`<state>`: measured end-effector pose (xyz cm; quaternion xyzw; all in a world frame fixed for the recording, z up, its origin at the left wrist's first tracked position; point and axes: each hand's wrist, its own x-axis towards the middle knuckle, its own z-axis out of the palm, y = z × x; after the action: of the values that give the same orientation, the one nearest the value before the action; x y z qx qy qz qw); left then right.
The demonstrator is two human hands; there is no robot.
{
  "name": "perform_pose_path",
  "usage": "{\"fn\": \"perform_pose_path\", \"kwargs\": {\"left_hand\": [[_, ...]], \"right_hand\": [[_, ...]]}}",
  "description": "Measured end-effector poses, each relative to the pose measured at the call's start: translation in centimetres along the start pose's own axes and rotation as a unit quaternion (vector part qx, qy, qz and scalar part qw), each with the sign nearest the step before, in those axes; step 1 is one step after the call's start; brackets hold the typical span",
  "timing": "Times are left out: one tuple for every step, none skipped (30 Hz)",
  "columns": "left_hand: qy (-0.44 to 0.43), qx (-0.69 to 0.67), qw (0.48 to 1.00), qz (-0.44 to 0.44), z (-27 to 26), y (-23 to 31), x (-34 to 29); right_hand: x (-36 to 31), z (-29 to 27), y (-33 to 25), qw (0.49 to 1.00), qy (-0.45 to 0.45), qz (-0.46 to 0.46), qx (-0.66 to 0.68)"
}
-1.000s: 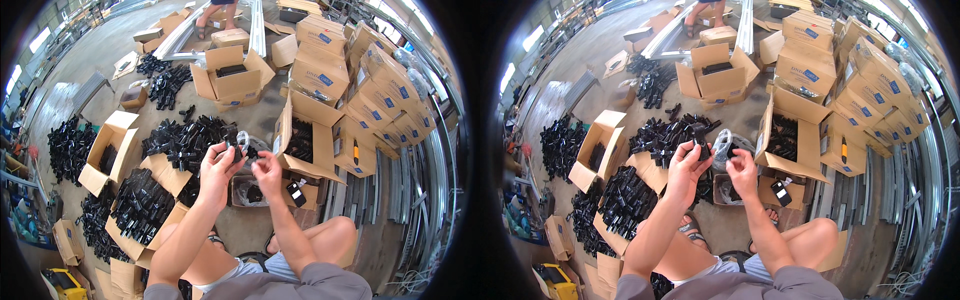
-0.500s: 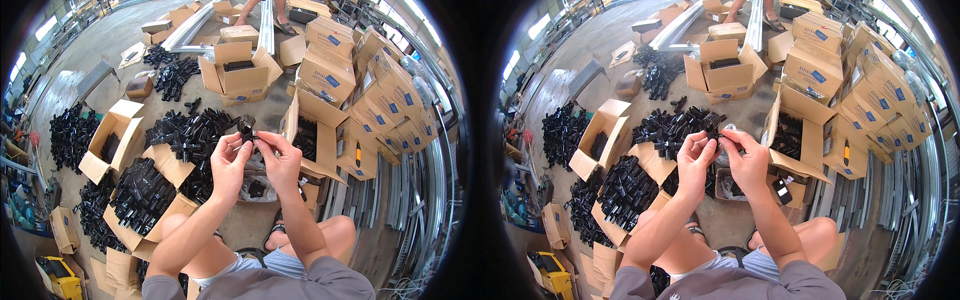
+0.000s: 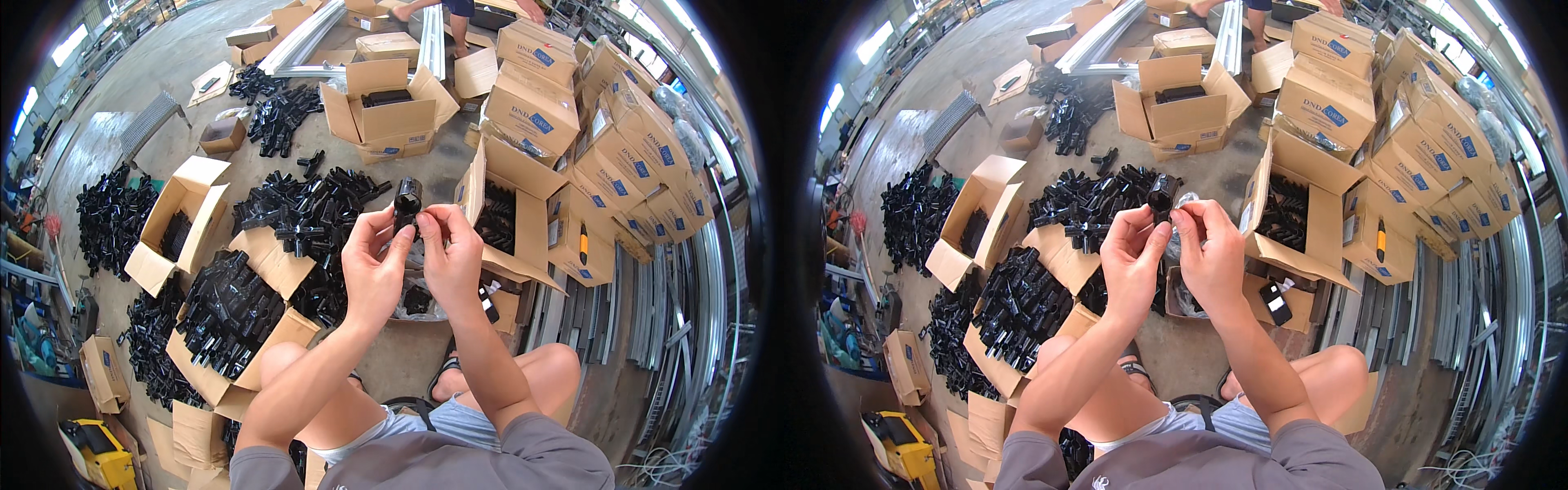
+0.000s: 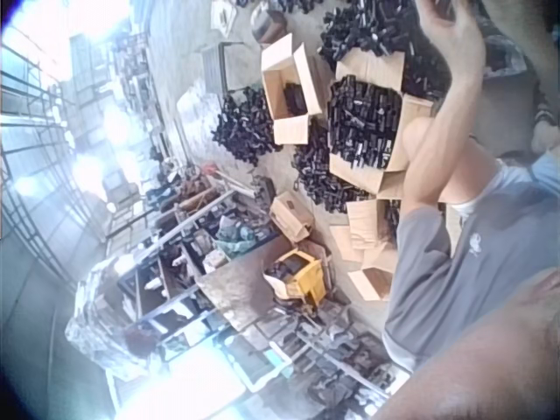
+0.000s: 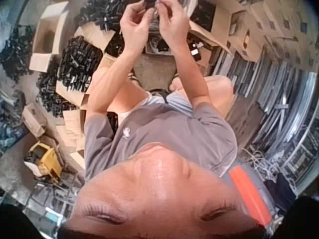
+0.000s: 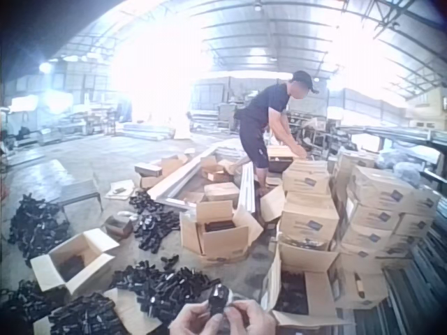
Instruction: The person picks up black plastic connectors from the floor and cardboard boxes, placing some into a plastic bag and others into different boxes.
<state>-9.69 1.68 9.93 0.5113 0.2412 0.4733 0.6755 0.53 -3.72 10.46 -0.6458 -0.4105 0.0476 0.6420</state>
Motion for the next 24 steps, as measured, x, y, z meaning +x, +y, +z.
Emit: {"fn": "perform_pose_path", "kwargs": {"left_hand": [[0.000,0.000,1.000,0.005,0.0,-0.1,0.0],[0.001,0.001,1.000,0.005,0.0,-0.2,-0.1],[-0.002,0.001,1.000,0.002,0.0,-0.3,-0.1],[-0.006,0.000,1.000,-0.002,0.1,-0.4,-0.2],[-0.007,-0.001,1.000,-0.003,0.2,-0.5,-0.3],[-0.013,-0.029,0.999,-0.012,0.4,-0.5,-0.3],[-0.018,-0.056,0.998,-0.021,0.4,-0.6,-0.4],[-0.017,-0.057,0.998,-0.021,0.4,-0.6,-0.5],[-0.019,-0.045,0.999,-0.021,0.5,-0.5,-0.5],[-0.021,-0.032,0.999,-0.019,0.4,-0.5,-0.5],[-0.020,-0.033,0.999,-0.019,0.4,-0.5,-0.5],[-0.025,-0.033,0.999,-0.018,0.4,-0.5,-0.5],[-0.030,-0.033,0.999,-0.017,0.4,-0.5,-0.5],[-0.029,-0.034,0.999,-0.017,0.4,-0.5,-0.4],[-0.033,-0.050,0.998,-0.025,0.4,-0.5,-0.4],[-0.035,-0.063,0.997,-0.032,0.2,-0.6,-0.4],[-0.031,-0.062,0.997,-0.030,0.1,-0.7,-0.3],[-0.023,-0.060,0.997,-0.034,0.0,-0.9,-0.3],[-0.017,-0.061,0.997,-0.040,0.0,-1.0,-0.3],[-0.018,-0.062,0.997,-0.042,0.0,-0.9,-0.3],[-0.018,-0.062,0.997,-0.043,0.0,-0.9,-0.2],[-0.025,-0.064,0.997,-0.037,0.1,-1.0,-0.2],[-0.034,-0.065,0.997,-0.031,0.2,-1.0,-0.2],[-0.032,-0.050,0.998,-0.031,0.3,-1.1,-0.4]], "right_hand": [[0.1,-0.1,-0.5,0.999,-0.004,-0.019,-0.038],[0.2,-0.1,-0.7,0.996,-0.008,-0.037,-0.076],[0.2,-0.1,-0.4,0.996,-0.008,-0.037,-0.076],[0.2,-0.2,0.1,0.993,-0.005,-0.060,-0.099],[0.2,-0.3,0.6,0.989,-0.002,-0.083,-0.122],[0.2,-0.5,0.8,0.989,-0.001,-0.083,-0.123],[0.2,-0.6,1.1,0.988,-0.005,-0.086,-0.125],[0.1,-0.7,1.3,0.988,-0.008,-0.089,-0.128],[0.1,-0.9,1.4,0.988,-0.009,-0.088,-0.128],[0.1,-0.9,1.5,0.992,-0.019,-0.067,-0.101],[0.0,-1.0,1.6,0.996,-0.028,-0.045,-0.074],[-0.1,-1.0,1.8,0.996,-0.030,-0.045,-0.074],[-0.1,-1.1,2.1,0.997,-0.034,-0.040,-0.053],[-0.2,-1.2,2.3,0.998,-0.038,-0.036,-0.032],[-0.2,-1.2,2.3,0.998,-0.039,-0.036,-0.032],[-0.4,-1.1,2.3,0.999,-0.029,-0.039,-0.023],[-0.5,-1.1,2.2,0.999,-0.019,-0.041,-0.015],[-0.8,-1.4,1.6,0.999,-0.018,-0.025,-0.009],[-0.8,-1.3,1.0,0.999,-0.019,-0.025,-0.009],[-0.9,-1.2,0.5,0.999,-0.012,-0.037,-0.023],[-1.0,-1.1,0.2,0.998,-0.004,-0.048,-0.036],[-0.9,-1.2,0.1,0.996,-0.010,-0.072,-0.056],[-0.9,-1.3,0.2,0.996,-0.007,-0.068,-0.060],[-0.8,-1.4,0.3,0.993,-0.010,-0.084,-0.088]]}}
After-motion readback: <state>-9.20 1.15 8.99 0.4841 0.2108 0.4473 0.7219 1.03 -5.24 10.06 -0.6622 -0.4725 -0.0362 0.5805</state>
